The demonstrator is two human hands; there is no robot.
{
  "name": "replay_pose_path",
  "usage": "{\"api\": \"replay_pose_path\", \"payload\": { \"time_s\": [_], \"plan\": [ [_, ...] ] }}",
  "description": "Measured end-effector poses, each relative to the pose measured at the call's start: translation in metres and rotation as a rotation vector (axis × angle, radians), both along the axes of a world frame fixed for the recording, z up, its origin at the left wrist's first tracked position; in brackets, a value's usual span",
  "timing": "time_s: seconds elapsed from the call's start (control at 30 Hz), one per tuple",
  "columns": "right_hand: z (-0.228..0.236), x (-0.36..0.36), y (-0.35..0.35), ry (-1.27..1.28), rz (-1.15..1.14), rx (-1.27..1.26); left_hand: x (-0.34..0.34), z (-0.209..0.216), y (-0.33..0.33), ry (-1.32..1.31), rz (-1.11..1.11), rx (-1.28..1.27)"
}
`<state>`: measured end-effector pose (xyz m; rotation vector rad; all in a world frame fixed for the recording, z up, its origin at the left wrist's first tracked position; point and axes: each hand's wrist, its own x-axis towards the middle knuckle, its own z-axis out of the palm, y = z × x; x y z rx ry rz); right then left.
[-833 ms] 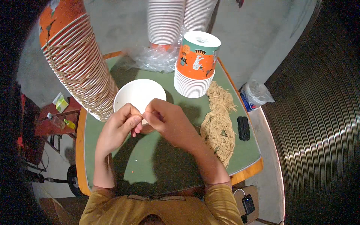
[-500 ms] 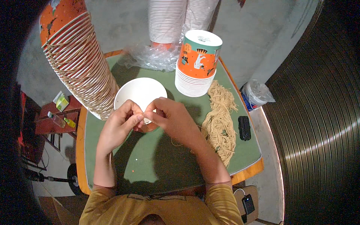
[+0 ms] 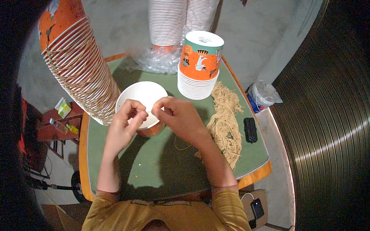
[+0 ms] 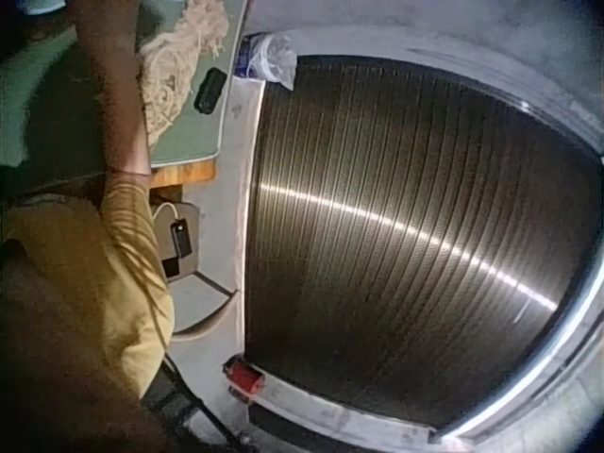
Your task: The person threads a piece of twine through two pre-punched holes on opposite sides of a paper cup. They pull the twine tight and tie a knot to secure it. The person then places the finished cup onto a stack of similar cups on the table.
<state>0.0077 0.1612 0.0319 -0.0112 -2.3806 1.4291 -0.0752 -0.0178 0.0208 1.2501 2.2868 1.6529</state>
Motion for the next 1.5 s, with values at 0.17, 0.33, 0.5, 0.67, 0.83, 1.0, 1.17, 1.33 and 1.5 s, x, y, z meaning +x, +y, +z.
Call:
{"api": "replay_pose_path", "payload": {
  "time_s": [0.17,0.33,0.5,0.67,0.83,1.0,1.17,1.33,1.5],
  "plan": [
    [-0.003,-0.001,0.000,-0.018,0.040,0.001,0.005,-0.003,0.007,0.239,0.025,-0.015],
    [-0.004,-0.002,0.002,-0.080,0.071,-0.061,0.002,-0.004,0.008,0.375,0.040,0.011],
    [-0.001,0.000,0.000,-0.051,-0.025,0.009,0.004,-0.007,0.010,0.341,0.086,-0.027],
    [-0.003,-0.002,0.016,-0.006,-0.141,-0.017,0.017,-0.015,0.019,0.406,0.106,-0.273],
    [0.000,-0.002,0.016,0.143,-0.167,0.017,0.016,-0.012,0.016,0.449,0.135,-0.357],
    [-0.009,-0.011,0.015,0.275,-0.172,0.092,-0.001,-0.006,0.005,-0.151,0.084,0.052],
    [-0.019,-0.022,0.006,0.320,-0.131,0.122,-0.019,-0.016,0.000,-0.272,-0.018,0.114],
    [-0.030,-0.026,0.001,0.299,-0.107,0.109,-0.014,-0.009,0.000,-0.325,0.004,-0.103],
    [-0.024,-0.021,-0.011,0.338,-0.086,0.177,-0.015,-0.019,0.002,-0.284,-0.059,0.034]
  ]
}}
